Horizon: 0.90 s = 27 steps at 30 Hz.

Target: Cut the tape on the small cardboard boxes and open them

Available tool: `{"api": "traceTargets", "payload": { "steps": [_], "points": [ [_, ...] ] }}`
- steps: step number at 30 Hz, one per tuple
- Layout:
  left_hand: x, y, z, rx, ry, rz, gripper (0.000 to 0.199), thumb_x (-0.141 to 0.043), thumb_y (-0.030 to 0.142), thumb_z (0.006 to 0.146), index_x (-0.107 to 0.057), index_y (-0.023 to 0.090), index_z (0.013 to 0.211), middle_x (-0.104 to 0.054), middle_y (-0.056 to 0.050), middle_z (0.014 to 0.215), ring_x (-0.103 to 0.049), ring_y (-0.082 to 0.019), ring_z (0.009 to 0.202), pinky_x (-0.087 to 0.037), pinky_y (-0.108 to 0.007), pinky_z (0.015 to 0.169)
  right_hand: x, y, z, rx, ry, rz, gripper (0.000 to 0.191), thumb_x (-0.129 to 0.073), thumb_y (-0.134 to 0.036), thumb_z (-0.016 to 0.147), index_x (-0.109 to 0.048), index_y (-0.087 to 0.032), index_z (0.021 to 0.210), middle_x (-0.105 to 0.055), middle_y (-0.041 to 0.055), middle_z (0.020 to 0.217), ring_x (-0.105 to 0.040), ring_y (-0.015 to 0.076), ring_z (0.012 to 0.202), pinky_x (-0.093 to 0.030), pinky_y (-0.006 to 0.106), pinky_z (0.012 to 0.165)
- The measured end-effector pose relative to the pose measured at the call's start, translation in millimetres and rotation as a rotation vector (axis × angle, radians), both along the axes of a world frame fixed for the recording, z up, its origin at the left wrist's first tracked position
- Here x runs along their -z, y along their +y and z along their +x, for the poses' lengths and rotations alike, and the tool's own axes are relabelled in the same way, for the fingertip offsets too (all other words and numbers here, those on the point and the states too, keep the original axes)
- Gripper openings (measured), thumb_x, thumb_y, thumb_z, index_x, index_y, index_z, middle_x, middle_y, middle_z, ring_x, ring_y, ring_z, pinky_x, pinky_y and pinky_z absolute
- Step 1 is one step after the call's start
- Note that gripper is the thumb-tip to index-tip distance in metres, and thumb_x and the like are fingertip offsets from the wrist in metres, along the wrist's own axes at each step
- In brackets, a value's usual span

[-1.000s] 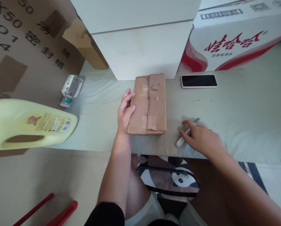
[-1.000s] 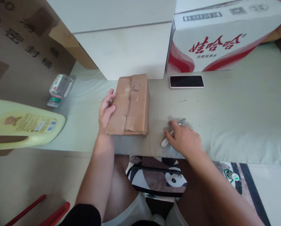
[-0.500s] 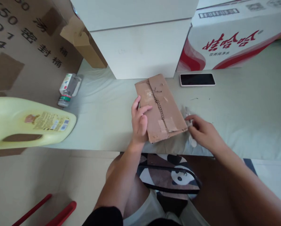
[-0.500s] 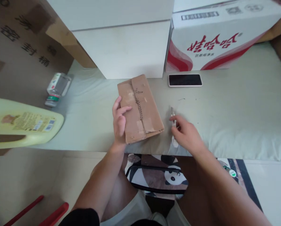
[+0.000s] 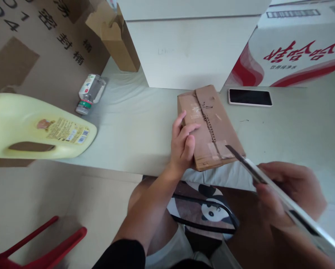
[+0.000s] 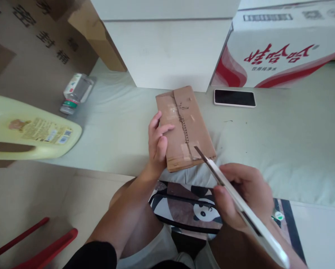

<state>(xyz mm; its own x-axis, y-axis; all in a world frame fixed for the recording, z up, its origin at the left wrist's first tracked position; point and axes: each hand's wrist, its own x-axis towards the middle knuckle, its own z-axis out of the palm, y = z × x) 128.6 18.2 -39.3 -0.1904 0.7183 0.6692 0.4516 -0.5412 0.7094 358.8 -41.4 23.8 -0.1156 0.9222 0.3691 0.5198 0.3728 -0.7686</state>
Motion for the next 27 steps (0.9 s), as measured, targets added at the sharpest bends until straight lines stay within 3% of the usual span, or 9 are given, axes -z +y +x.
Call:
{"api": "traceTargets", "payload": {
  "steps": [2,8,12,17,23,27],
  "points": [
    [0.1,0.2,-0.1,-0.002,0.002,0.004,0.038,-0.034,0.041,0.105,-0.065,0.023,0.117,-0.045,-0.011,0.156,-0.051,-0.025,0.141,-0.048,-0.045,0.115,-3.9,1.5,-6.2,-0.005,-0.131,0.090,0.016,-0.068,-0.040,0.088,-0.063,-0.027,0.095,-0.061,-0.0032,0.058,-0.051,0.0119,0.041,-0.037,0.026,0.039],
    [-0.4,0.5,1.4,-0.013,0.016,-0.006,0.038,-0.034,0.040,0.105,-0.065,0.021,0.115,-0.045,-0.012,0.155,-0.050,-0.026,0.143,-0.046,-0.045,0.117,-16.7,13.4,-27.4,-0.080,-0.302,0.310,0.004,-0.063,-0.026,0.092,-0.060,-0.024,0.090,-0.066,-0.0036,0.062,-0.053,0.0094,0.040,-0.040,0.023,0.040],
    [-1.4,0.3,2.1,-0.032,0.042,0.005,0.040,-0.032,0.040,0.106,-0.065,0.021,0.114,-0.047,-0.012,0.154,-0.050,-0.026,0.142,-0.046,-0.045,0.116,-15.9,10.8,-35.3,-0.121,-0.324,0.385,0.014,-0.067,-0.015,0.086,-0.060,-0.024,0.094,-0.062,-0.0047,0.063,-0.054,0.0096,0.047,-0.044,0.023,0.047],
    [-1.4,-0.9,2.4,-0.065,0.093,-0.011,0.042,-0.029,0.041,0.106,-0.065,0.020,0.114,-0.048,-0.013,0.153,-0.051,-0.026,0.141,-0.047,-0.046,0.115,-18.4,6.8,-38.2,-0.097,-0.338,0.354,0.013,-0.064,-0.013,0.086,-0.057,-0.024,0.088,-0.051,-0.0073,0.056,-0.045,0.0080,0.043,-0.039,0.022,0.045],
    [-2.0,-1.8,3.0,-0.053,0.121,-0.029,0.044,-0.027,0.043,0.106,-0.064,0.021,0.115,-0.047,-0.013,0.155,-0.049,-0.027,0.143,-0.045,-0.048,0.117,-21.2,2.0,-29.2,-0.063,-0.272,0.238,0.009,-0.063,-0.019,0.085,-0.056,-0.023,0.082,-0.050,-0.0080,0.053,-0.044,0.0069,0.041,-0.036,0.022,0.044],
    [-2.8,-1.6,4.1,-0.036,0.108,-0.015,0.043,-0.030,0.042,0.105,-0.066,0.021,0.113,-0.049,-0.014,0.151,-0.053,-0.026,0.140,-0.049,-0.045,0.112,-27.1,-4.3,-23.1,0.010,-0.215,0.196,0.009,-0.061,-0.025,0.084,-0.058,-0.024,0.076,-0.056,-0.0050,0.057,-0.049,0.0088,0.045,-0.042,0.025,0.049]
  ]
}}
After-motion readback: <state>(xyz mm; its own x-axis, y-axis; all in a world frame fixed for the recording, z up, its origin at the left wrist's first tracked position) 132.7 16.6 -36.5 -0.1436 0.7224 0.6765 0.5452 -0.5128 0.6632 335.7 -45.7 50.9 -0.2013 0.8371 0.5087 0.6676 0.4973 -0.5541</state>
